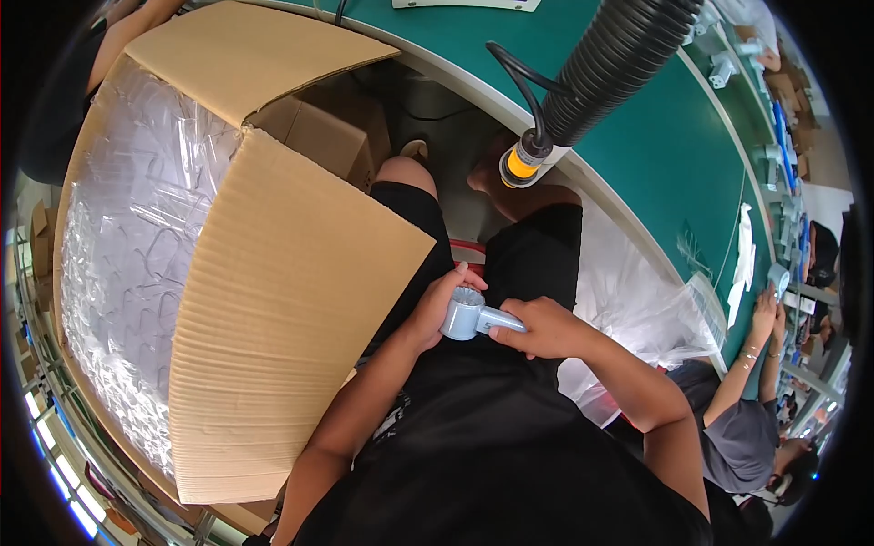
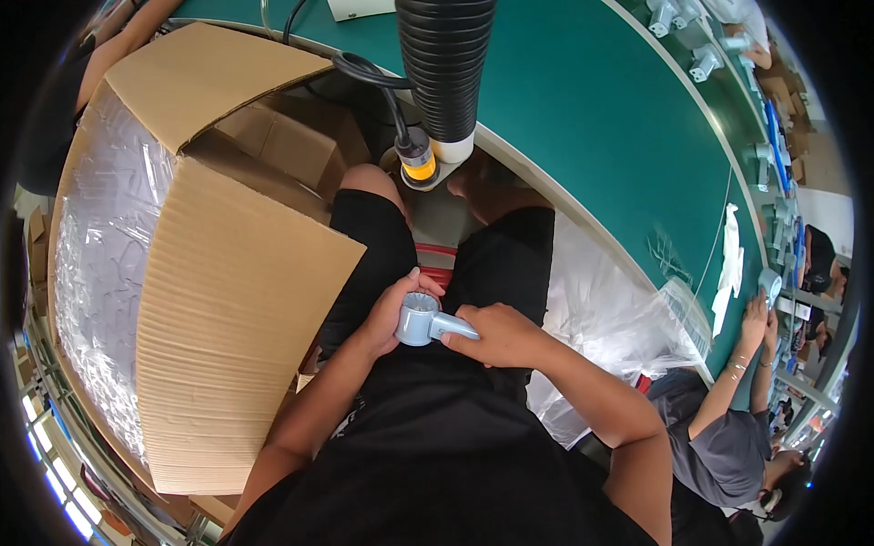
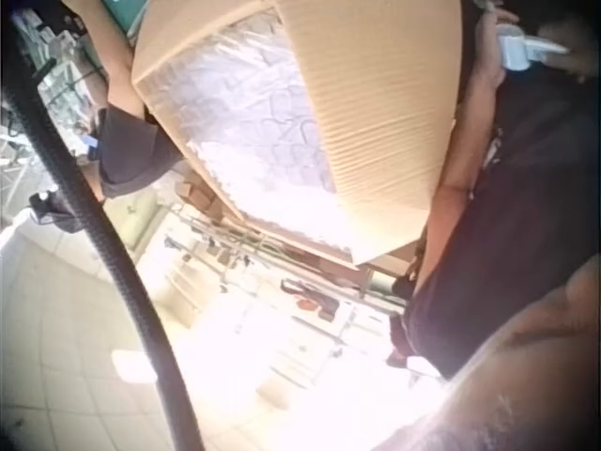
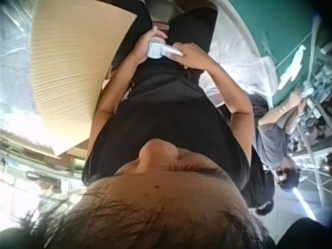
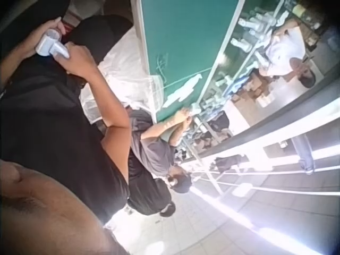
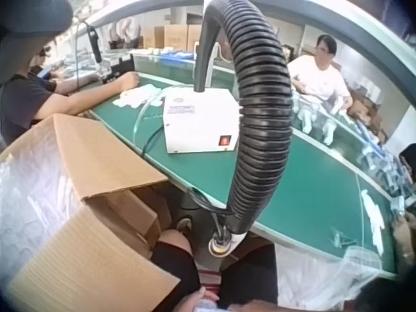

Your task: The person assembles components of small handheld electric fans by hand, inspecting the plastic housing, battery compartment, and circuit board.

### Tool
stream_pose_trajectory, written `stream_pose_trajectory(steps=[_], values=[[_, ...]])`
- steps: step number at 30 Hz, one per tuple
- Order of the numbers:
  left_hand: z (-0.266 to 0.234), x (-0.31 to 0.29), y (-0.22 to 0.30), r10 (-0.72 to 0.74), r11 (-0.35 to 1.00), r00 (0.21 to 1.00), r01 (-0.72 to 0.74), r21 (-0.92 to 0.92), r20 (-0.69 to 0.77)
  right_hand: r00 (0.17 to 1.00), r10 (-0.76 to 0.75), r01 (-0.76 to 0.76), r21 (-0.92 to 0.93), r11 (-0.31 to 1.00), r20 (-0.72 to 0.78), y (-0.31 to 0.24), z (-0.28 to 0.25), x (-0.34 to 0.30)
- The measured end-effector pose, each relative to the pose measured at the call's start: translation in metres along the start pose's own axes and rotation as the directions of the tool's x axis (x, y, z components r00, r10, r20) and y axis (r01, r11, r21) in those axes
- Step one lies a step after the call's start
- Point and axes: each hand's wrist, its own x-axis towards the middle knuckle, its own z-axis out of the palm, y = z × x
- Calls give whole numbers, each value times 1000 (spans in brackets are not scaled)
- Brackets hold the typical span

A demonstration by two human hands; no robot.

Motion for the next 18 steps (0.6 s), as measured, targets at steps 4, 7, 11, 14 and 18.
stream_pose_trajectory(steps=[4, 7, 11, 14, 18], values=[[-1, -1, 3, -53, 997, 996, 48, 69, 78, 990, -137, 131, -153, 980, -35, -1, -12, 2], [1, -8, 9, -138, 970, 974, 169, -177, 178, 998, 14, -9, -90, 996, 61, -16, -16, -4], [-11, -5, -10, -43, 946, 979, 105, -308, 201, 994, -111, 101, -337, 936, -12, -29, 0, 0], [-13, -7, -3, -82, 953, 982, 126, -276, 169, 998, -68, 63, -339, 939, -3, -36, 6, 11], [-16, -4, -5, -74, 945, 983, 122, -302, 165, 998, -47, 57, -330, 942, 37, -45, 1, 19]])
